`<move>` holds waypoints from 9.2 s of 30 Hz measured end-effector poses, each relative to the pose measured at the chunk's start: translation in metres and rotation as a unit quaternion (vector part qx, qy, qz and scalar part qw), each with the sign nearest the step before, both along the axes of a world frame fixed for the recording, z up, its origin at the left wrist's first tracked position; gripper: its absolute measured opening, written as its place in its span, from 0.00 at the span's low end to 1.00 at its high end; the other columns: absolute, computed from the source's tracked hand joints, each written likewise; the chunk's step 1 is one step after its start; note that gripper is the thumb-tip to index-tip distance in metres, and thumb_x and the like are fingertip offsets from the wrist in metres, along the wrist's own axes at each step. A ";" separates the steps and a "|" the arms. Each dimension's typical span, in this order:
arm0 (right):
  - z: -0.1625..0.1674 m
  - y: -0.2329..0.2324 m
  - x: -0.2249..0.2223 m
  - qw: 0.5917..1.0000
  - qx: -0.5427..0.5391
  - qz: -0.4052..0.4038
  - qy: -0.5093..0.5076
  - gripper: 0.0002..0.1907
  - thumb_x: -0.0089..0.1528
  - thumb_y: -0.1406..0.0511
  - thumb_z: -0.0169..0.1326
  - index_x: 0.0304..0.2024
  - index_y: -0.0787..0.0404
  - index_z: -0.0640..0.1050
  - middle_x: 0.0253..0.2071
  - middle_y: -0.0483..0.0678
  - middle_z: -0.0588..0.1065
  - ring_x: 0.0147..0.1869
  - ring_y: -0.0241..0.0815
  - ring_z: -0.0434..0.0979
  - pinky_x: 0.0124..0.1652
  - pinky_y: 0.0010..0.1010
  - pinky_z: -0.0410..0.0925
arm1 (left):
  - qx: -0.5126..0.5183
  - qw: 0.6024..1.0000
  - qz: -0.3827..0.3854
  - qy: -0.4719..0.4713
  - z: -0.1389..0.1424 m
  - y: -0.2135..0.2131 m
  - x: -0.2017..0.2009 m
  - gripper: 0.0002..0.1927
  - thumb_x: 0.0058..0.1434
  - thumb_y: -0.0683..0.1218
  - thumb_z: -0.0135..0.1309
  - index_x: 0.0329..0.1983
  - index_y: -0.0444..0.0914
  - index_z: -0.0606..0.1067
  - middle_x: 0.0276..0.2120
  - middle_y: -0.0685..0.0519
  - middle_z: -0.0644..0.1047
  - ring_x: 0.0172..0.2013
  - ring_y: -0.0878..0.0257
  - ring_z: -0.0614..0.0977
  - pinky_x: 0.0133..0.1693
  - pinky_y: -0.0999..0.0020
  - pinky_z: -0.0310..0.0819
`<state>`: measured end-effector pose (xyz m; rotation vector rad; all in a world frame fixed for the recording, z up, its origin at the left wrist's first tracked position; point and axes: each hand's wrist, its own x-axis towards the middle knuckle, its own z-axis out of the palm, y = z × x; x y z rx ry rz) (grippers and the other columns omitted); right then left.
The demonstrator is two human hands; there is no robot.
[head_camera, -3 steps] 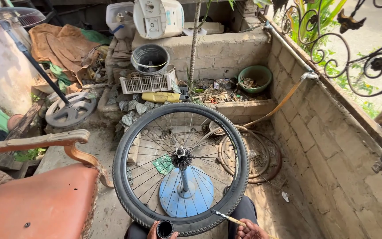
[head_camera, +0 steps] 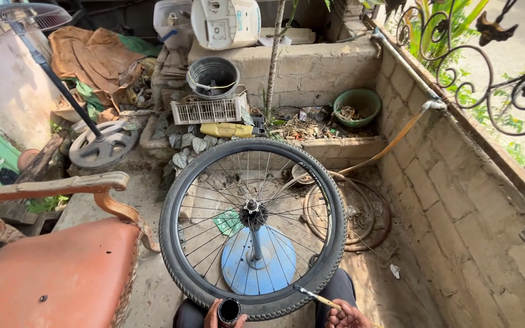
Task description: The person sits on a chair with a bicycle wheel resting across their lap and applies black paint to the tire sidewall using a brush, dipping the brush into a paint can held in the other hand and working around the tire as the wheel is turned.
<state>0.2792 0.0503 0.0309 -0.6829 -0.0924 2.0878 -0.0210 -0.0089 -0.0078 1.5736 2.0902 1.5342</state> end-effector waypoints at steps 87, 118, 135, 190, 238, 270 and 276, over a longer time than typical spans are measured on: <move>-0.226 0.297 -0.022 0.998 0.054 -0.021 -0.014 0.16 0.64 0.63 0.53 0.48 0.69 0.77 0.33 0.51 0.78 0.39 0.43 0.76 0.39 0.37 0.71 | -0.089 0.991 0.089 -0.047 -0.198 0.258 -0.039 0.38 0.50 0.53 0.71 0.60 0.30 0.71 0.59 0.41 0.74 0.59 0.48 0.78 0.60 0.57 0.75; -0.063 0.264 -0.021 0.863 0.347 0.057 -0.362 0.24 0.67 0.54 0.42 0.41 0.66 0.81 0.31 0.54 0.85 0.27 0.46 0.84 0.28 0.31 0.76 | -0.104 0.988 0.104 -0.043 -0.183 0.238 -0.026 0.39 0.48 0.51 0.72 0.59 0.29 0.72 0.58 0.40 0.75 0.57 0.48 0.79 0.57 0.59 0.76; 0.154 0.226 -0.009 0.370 0.682 0.076 -0.627 0.19 0.70 0.53 0.51 0.26 0.50 0.75 0.14 0.40 0.64 0.13 0.36 0.67 0.18 0.36 0.60 | -0.053 0.995 0.088 -0.010 -0.171 0.263 0.004 0.37 0.50 0.53 0.72 0.59 0.31 0.72 0.58 0.40 0.76 0.57 0.46 0.79 0.57 0.57 0.76; -0.159 0.275 -0.016 0.994 0.049 -0.023 -0.099 0.14 0.64 0.66 0.53 0.47 0.71 0.78 0.33 0.52 0.78 0.34 0.42 0.76 0.38 0.36 0.71 | -0.098 0.989 0.102 -0.037 -0.134 0.246 -0.040 0.39 0.48 0.54 0.72 0.59 0.32 0.72 0.58 0.42 0.75 0.58 0.48 0.78 0.59 0.58 0.75; -0.148 0.403 -0.208 0.748 0.397 -0.071 -0.528 0.16 0.68 0.64 0.55 0.54 0.69 0.81 0.39 0.53 0.84 0.35 0.37 0.82 0.30 0.23 0.70 | -0.119 0.988 0.058 -0.074 -0.202 0.257 -0.163 0.36 0.50 0.52 0.71 0.59 0.34 0.70 0.61 0.40 0.72 0.61 0.46 0.75 0.60 0.55 0.74; -0.224 0.509 -0.285 0.472 0.529 0.082 -0.701 0.11 0.67 0.60 0.57 0.47 0.57 0.85 0.30 0.50 0.83 0.21 0.35 0.80 0.16 0.26 0.71 | -0.106 0.990 0.053 -0.078 -0.227 0.264 -0.167 0.38 0.49 0.50 0.71 0.61 0.34 0.69 0.61 0.39 0.72 0.61 0.45 0.75 0.60 0.55 0.75; -0.215 0.505 -0.283 0.428 0.596 0.062 -0.676 0.12 0.67 0.61 0.57 0.47 0.60 0.84 0.31 0.51 0.83 0.24 0.34 0.81 0.19 0.26 0.72 | -0.098 0.991 0.052 -0.068 -0.230 0.263 -0.165 0.38 0.50 0.50 0.71 0.61 0.34 0.69 0.60 0.39 0.72 0.62 0.45 0.75 0.60 0.55 0.75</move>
